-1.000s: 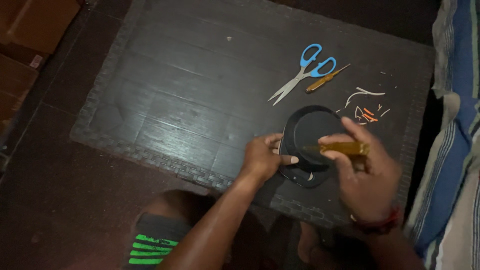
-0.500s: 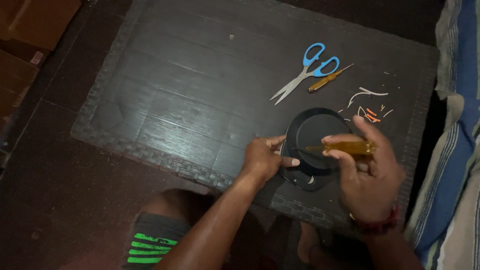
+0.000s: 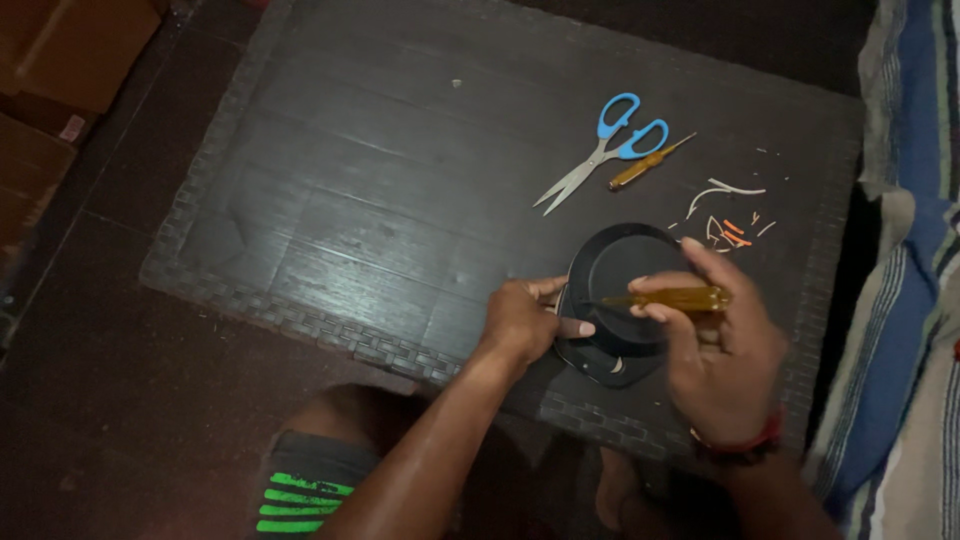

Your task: The person uses a screwdriver to pry and scrape the edge of a black circular object on a table. They then move to a bed, pick up a disassembled electronic device, and place it on the table. The person proceeds to separate the device's casing and internal components, laying them out on the table.

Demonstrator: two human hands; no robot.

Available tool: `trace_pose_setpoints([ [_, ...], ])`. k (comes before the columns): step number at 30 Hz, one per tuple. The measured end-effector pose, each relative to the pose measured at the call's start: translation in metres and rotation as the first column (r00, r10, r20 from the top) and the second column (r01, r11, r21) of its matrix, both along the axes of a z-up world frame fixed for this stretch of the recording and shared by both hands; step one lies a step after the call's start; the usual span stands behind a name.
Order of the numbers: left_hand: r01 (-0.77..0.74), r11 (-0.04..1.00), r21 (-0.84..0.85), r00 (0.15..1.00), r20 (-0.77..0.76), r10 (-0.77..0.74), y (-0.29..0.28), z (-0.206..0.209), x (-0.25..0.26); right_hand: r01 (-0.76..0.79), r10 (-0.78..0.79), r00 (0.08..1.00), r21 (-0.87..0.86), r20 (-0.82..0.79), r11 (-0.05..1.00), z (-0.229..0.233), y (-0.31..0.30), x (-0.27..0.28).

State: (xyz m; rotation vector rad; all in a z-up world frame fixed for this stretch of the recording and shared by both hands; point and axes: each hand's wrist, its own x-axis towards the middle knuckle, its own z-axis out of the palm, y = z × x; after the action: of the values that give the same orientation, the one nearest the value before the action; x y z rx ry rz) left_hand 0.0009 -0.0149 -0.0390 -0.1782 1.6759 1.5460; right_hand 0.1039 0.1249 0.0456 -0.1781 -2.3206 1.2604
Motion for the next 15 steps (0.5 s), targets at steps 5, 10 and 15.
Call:
trace_pose_setpoints([
  [5,-0.011,0.997,0.077,1.000,-0.015,0.012,0.002,0.000,0.001,0.009,-0.011,1.000,0.153,0.011,0.988,-0.007,0.001,-0.004],
  [10,-0.004,0.997,0.078,1.000,-0.010,0.005,0.000,0.002,0.002,-0.025,0.042,0.995,0.176,-0.095,0.984,-0.003,-0.009,-0.002],
  [15,0.053,0.996,-0.068,0.998,-0.020,-0.054,0.001,0.004,-0.001,-0.118,0.159,0.977,0.259,-0.143,0.959,0.016,-0.015,-0.009],
])
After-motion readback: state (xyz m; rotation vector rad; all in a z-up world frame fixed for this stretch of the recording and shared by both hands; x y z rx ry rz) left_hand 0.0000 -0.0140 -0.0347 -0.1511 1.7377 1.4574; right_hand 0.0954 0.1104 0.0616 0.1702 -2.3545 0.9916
